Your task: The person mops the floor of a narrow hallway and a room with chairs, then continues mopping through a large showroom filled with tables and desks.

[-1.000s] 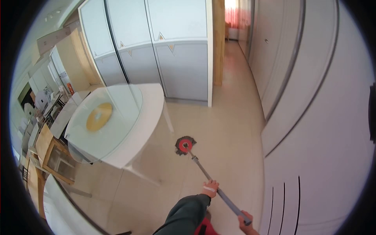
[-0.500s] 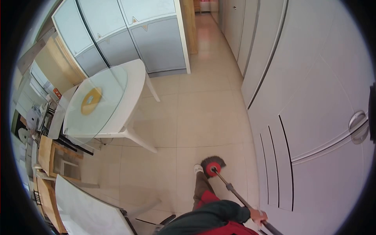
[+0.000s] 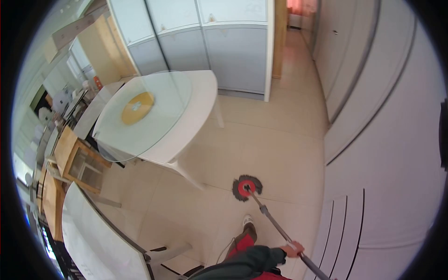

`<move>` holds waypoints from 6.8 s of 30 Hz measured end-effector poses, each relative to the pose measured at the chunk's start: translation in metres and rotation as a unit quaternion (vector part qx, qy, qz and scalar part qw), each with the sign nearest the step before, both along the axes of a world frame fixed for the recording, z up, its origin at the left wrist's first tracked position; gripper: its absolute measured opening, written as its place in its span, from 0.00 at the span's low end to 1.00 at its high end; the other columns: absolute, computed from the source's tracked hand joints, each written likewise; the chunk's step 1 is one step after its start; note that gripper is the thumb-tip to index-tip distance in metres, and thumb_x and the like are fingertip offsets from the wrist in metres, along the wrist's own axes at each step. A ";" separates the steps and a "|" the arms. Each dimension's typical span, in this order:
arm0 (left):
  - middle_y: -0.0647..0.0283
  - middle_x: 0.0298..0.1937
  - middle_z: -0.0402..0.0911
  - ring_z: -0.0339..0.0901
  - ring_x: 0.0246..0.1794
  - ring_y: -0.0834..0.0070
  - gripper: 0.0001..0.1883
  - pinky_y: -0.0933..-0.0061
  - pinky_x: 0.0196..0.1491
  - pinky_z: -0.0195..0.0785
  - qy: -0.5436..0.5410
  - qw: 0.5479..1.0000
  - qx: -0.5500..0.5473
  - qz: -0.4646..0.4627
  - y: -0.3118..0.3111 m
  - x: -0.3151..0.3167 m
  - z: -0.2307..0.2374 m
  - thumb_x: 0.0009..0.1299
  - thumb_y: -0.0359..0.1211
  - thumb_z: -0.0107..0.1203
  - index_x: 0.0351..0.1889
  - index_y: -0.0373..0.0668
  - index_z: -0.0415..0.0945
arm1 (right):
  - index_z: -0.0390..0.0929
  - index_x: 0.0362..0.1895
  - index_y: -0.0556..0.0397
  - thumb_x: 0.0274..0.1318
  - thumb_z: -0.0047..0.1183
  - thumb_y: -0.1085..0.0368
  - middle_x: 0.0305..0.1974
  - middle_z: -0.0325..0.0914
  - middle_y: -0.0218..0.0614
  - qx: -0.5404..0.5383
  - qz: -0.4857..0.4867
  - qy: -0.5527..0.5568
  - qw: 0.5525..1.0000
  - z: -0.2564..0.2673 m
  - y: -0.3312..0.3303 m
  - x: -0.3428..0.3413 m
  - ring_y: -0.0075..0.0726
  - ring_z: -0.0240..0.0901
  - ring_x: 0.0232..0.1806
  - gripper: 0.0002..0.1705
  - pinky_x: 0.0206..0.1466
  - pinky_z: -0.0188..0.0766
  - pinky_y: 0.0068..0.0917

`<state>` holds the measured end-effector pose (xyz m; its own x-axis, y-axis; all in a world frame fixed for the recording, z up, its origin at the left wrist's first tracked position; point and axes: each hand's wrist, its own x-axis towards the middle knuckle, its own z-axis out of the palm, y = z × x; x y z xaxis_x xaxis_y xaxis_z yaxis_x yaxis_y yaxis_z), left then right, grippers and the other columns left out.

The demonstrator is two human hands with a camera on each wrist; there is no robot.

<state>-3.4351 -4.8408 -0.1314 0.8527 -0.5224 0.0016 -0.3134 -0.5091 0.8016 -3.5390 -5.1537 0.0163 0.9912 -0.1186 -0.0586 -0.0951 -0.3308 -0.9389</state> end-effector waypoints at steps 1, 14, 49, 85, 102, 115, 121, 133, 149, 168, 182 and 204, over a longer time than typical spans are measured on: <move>0.55 0.25 0.74 0.72 0.31 0.56 0.09 0.55 0.32 0.62 -0.037 0.997 0.010 0.070 0.043 0.021 -0.003 0.44 0.36 0.55 0.22 0.45 0.72 | 0.69 0.44 0.65 0.56 0.40 0.57 0.43 0.69 0.44 0.060 -0.003 0.048 0.997 -0.018 0.033 0.036 0.39 0.66 0.45 0.22 0.50 0.62 0.32; 0.60 0.41 0.69 0.63 0.50 0.63 0.17 0.52 0.41 0.61 0.019 0.830 0.238 0.504 0.416 0.091 0.059 0.46 0.30 0.56 0.36 0.47 0.68 | 0.71 0.39 0.64 0.47 0.50 0.66 0.26 0.72 0.40 -0.019 0.459 -0.136 0.878 0.056 0.492 0.244 0.33 0.69 0.24 0.16 0.31 0.66 0.24; 0.67 0.40 0.72 0.66 0.48 0.65 0.14 0.43 0.34 0.59 0.266 0.630 0.293 0.668 0.436 -0.176 0.049 0.47 0.32 0.55 0.34 0.53 0.71 | 0.71 0.39 0.58 0.46 0.56 0.65 0.25 0.72 0.30 0.148 0.762 0.078 0.625 0.049 0.592 0.156 0.19 0.67 0.28 0.15 0.31 0.65 0.19; 0.51 0.24 0.75 0.74 0.30 0.54 0.05 0.60 0.32 0.65 -0.004 0.998 -0.064 0.014 -0.172 -0.057 0.150 0.46 0.31 0.57 0.19 0.41 0.73 | 0.67 0.35 0.54 0.31 0.53 0.60 0.34 0.63 0.34 -0.030 0.161 -0.177 0.970 0.232 -0.068 -0.040 0.30 0.59 0.37 0.21 0.43 0.58 0.27; 0.55 0.21 0.71 0.68 0.27 0.54 0.08 0.59 0.32 0.61 -0.034 0.911 0.114 0.395 0.116 -0.328 0.051 0.46 0.34 0.60 0.16 0.43 0.71 | 0.71 0.41 0.52 0.41 0.58 0.73 0.37 0.74 0.42 0.210 0.558 -0.025 0.803 0.099 0.169 -0.111 0.37 0.72 0.42 0.18 0.44 0.67 0.26; 0.55 0.27 0.73 0.70 0.33 0.55 0.08 0.58 0.36 0.64 -0.059 0.991 0.059 0.109 -0.208 -0.278 0.097 0.42 0.26 0.53 0.23 0.44 0.74 | 0.73 0.36 0.51 0.34 0.64 0.72 0.37 0.72 0.34 0.028 0.245 -0.122 0.961 0.202 -0.147 -0.222 0.34 0.71 0.42 0.19 0.45 0.65 0.27; 0.59 0.35 0.71 0.67 0.41 0.59 0.09 0.54 0.36 0.62 0.019 0.998 0.057 -0.009 -0.352 -0.264 0.122 0.46 0.27 0.53 0.26 0.48 0.73 | 0.66 0.39 0.54 0.42 0.55 0.72 0.33 0.67 0.39 -0.031 0.070 -0.162 0.984 0.184 -0.232 -0.308 0.33 0.67 0.37 0.17 0.53 0.61 0.33; 0.69 0.57 0.64 0.63 0.53 0.62 0.19 0.42 0.44 0.55 0.011 0.953 0.274 0.124 -0.318 -0.182 0.067 0.58 0.34 0.48 0.50 0.57 0.66 | 0.70 0.33 0.55 0.38 0.56 0.69 0.20 0.72 0.45 -0.167 0.140 -0.199 0.955 0.055 -0.161 -0.231 0.49 0.72 0.23 0.14 0.37 0.71 0.34; 0.62 0.59 0.61 0.60 0.57 0.59 0.19 0.43 0.45 0.54 -0.098 0.958 0.268 0.011 -0.375 -0.362 0.068 0.60 0.32 0.46 0.51 0.50 0.65 | 0.73 0.32 0.51 0.36 0.61 0.68 0.21 0.73 0.41 -0.080 0.117 -0.166 0.976 0.062 -0.242 -0.429 0.47 0.73 0.25 0.14 0.48 0.68 0.35; 0.59 0.20 0.71 0.69 0.23 0.62 0.13 0.65 0.27 0.60 0.176 0.772 -0.186 -0.582 -0.680 -0.796 0.164 0.51 0.38 0.58 0.20 0.41 0.67 | 0.69 0.38 0.60 0.37 0.53 0.72 0.35 0.71 0.47 -0.228 -0.228 -0.161 0.933 0.283 -0.425 -0.873 0.43 0.70 0.37 0.17 0.44 0.69 0.37; 0.59 0.18 0.71 0.72 0.24 0.58 0.07 0.60 0.26 0.61 -0.067 0.979 -0.068 -0.179 -0.515 -0.541 0.091 0.44 0.30 0.56 0.18 0.43 0.68 | 0.67 0.43 0.58 0.37 0.57 0.71 0.38 0.71 0.45 -0.119 0.069 -0.286 0.948 0.154 -0.403 -0.617 0.43 0.69 0.39 0.23 0.45 0.67 0.39; 0.64 0.66 0.50 0.45 0.66 0.55 0.32 0.40 0.54 0.48 0.070 0.966 0.239 0.064 -0.268 -0.366 0.087 0.58 0.32 0.53 0.60 0.63 0.55 | 0.66 0.45 0.52 0.37 0.65 0.67 0.30 0.74 0.43 -0.012 0.193 -0.159 0.968 -0.001 -0.197 -0.375 0.35 0.72 0.28 0.28 0.32 0.68 0.27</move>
<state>-3.8009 -5.1086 -0.0449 0.8845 -0.3249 -0.3348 -0.1285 -0.8596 0.4946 -3.9144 -5.3510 0.0150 0.9292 0.2674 0.2550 0.3327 -0.3055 -0.8922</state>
